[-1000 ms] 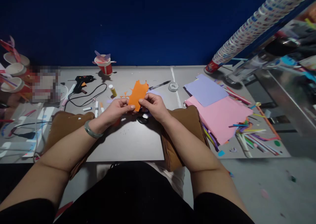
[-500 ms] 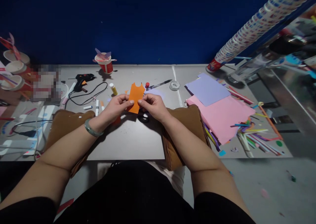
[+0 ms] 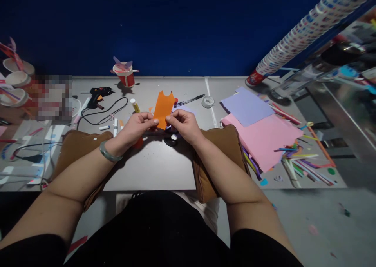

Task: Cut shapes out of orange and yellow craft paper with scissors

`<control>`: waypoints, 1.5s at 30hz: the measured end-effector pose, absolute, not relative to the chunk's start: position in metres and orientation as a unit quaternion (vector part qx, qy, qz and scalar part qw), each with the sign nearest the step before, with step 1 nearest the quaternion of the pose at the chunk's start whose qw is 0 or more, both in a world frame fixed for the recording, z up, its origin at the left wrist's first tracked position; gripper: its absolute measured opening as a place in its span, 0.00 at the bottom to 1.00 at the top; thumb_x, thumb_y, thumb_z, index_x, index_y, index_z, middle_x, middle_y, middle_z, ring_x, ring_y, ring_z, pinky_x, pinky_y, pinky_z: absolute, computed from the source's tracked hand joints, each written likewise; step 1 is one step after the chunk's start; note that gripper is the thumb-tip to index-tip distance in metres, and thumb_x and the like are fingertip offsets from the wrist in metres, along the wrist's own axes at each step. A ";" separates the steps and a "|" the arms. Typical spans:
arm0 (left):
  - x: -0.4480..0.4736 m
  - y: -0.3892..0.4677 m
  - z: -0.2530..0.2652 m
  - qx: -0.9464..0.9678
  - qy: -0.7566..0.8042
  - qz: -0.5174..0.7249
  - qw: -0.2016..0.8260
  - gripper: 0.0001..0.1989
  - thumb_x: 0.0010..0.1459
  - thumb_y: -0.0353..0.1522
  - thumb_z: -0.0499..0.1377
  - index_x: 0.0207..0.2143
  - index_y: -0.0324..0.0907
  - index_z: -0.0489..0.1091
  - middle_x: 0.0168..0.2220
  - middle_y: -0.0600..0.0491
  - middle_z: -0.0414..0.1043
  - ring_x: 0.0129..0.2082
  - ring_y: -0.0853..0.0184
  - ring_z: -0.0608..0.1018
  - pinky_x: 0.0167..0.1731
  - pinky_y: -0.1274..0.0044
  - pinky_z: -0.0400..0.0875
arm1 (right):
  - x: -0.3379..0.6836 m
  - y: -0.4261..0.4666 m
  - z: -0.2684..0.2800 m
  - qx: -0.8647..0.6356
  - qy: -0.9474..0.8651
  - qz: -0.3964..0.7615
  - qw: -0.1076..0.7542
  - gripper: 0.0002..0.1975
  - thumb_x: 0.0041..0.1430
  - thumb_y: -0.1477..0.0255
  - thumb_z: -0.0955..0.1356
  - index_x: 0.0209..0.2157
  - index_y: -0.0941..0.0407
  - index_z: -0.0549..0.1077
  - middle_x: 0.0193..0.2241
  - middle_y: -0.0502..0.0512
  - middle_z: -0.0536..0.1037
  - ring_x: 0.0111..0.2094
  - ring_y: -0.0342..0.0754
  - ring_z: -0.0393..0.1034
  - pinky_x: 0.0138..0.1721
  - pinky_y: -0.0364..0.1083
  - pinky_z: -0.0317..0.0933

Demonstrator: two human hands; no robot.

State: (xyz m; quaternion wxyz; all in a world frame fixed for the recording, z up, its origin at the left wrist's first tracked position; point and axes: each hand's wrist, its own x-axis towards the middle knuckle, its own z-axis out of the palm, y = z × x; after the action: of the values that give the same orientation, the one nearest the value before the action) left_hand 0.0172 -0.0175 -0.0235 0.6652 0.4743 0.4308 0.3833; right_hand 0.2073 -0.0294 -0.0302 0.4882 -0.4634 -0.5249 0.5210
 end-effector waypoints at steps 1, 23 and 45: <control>0.017 -0.017 -0.023 0.473 0.432 0.390 0.661 0.17 0.46 0.38 0.72 0.26 0.38 0.68 0.21 0.55 0.73 0.21 0.73 0.75 0.25 0.79 0.71 | 0.207 -0.030 -0.031 -0.459 -0.528 0.534 0.475 0.22 0.46 0.52 0.77 0.25 0.56 0.73 0.21 0.48 0.75 0.21 0.40 0.65 0.25 0.43 0.61; 0.017 -0.015 -0.026 0.454 0.424 0.439 0.649 0.17 0.47 0.38 0.71 0.30 0.39 0.69 0.22 0.56 0.73 0.22 0.74 0.74 0.27 0.79 0.68 | 0.207 -0.031 -0.033 -0.454 -0.554 0.528 0.457 0.21 0.49 0.54 0.77 0.24 0.55 0.71 0.18 0.47 0.72 0.21 0.41 0.64 0.26 0.43 0.61; 0.016 -0.017 -0.025 0.461 0.418 0.448 0.642 0.11 0.49 0.33 0.69 0.31 0.38 0.70 0.24 0.56 0.73 0.23 0.74 0.75 0.28 0.78 0.70 | 0.208 -0.032 -0.032 -0.460 -0.553 0.520 0.460 0.21 0.49 0.54 0.77 0.23 0.55 0.71 0.18 0.48 0.73 0.20 0.41 0.64 0.25 0.43 0.59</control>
State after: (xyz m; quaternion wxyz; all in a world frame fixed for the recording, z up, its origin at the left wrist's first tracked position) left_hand 0.0157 -0.0172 -0.0250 0.6419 0.4609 0.4182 0.4479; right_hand 0.2080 -0.0318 -0.0321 0.4603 -0.4602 -0.5529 0.5203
